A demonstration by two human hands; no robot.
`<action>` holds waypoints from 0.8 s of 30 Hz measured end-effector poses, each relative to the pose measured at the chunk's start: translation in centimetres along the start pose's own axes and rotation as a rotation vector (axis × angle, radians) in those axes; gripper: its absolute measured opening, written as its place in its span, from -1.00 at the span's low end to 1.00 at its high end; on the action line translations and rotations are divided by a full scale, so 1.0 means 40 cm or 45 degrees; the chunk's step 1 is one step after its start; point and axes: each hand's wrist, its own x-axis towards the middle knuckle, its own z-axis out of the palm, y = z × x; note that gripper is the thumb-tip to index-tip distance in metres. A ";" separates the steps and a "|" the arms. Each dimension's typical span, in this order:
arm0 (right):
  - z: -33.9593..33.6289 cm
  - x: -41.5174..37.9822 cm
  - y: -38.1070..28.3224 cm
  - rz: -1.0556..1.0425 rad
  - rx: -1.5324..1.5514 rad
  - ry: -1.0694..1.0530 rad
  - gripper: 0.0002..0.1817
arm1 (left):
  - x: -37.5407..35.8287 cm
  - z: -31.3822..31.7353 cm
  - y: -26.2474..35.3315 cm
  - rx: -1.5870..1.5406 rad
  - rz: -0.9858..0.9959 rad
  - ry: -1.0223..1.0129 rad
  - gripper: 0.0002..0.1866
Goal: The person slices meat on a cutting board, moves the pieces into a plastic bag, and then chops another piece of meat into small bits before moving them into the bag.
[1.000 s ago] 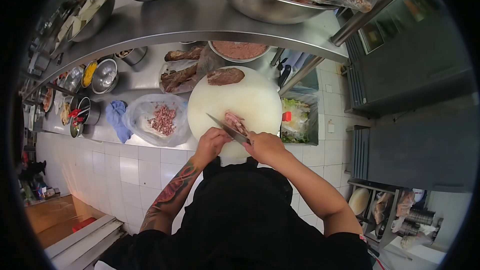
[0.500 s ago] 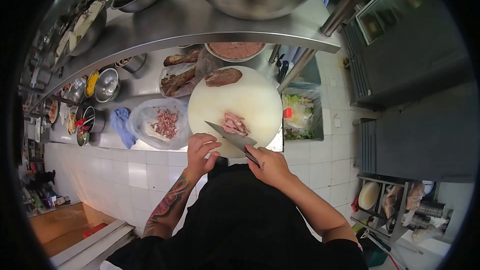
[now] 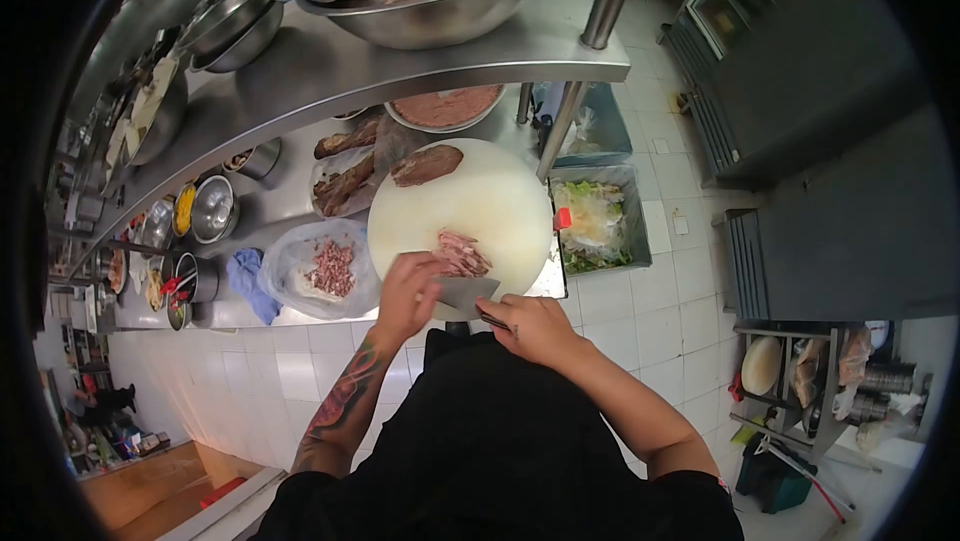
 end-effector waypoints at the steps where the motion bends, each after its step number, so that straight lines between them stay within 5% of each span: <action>1: -0.002 -0.007 0.012 -0.005 0.091 0.040 -0.39 | 0.006 -0.022 0.003 0.000 0.007 -0.009 -0.67; 3: 0.001 -0.019 0.041 -0.010 0.182 0.086 -0.39 | 0.018 -0.064 0.004 0.023 -0.034 0.383 -0.72; 7: 0.014 -0.048 0.081 0.070 0.574 0.214 -0.42 | 0.013 -0.084 -0.051 -0.029 0.006 0.529 -0.67; 9: 0.001 -0.056 0.085 0.179 0.724 0.233 -0.45 | 0.033 -0.074 -0.065 -0.013 0.047 0.383 -0.59; 11: -0.020 -0.063 0.087 0.527 0.909 0.325 -0.50 | 0.070 -0.041 -0.069 0.040 0.148 -0.043 -0.29; 15: -0.028 -0.072 0.126 0.620 1.143 0.568 -0.50 | 0.154 0.018 -0.090 0.247 0.484 -0.562 -0.03; 21: 0.021 -0.082 0.147 0.693 1.110 0.554 -0.50 | 0.172 0.094 -0.167 0.214 0.532 -0.749 -0.25; 24: 0.038 -0.053 0.129 0.801 1.330 0.424 -0.44 | 0.142 0.136 -0.157 0.257 0.415 -0.504 -0.44</action>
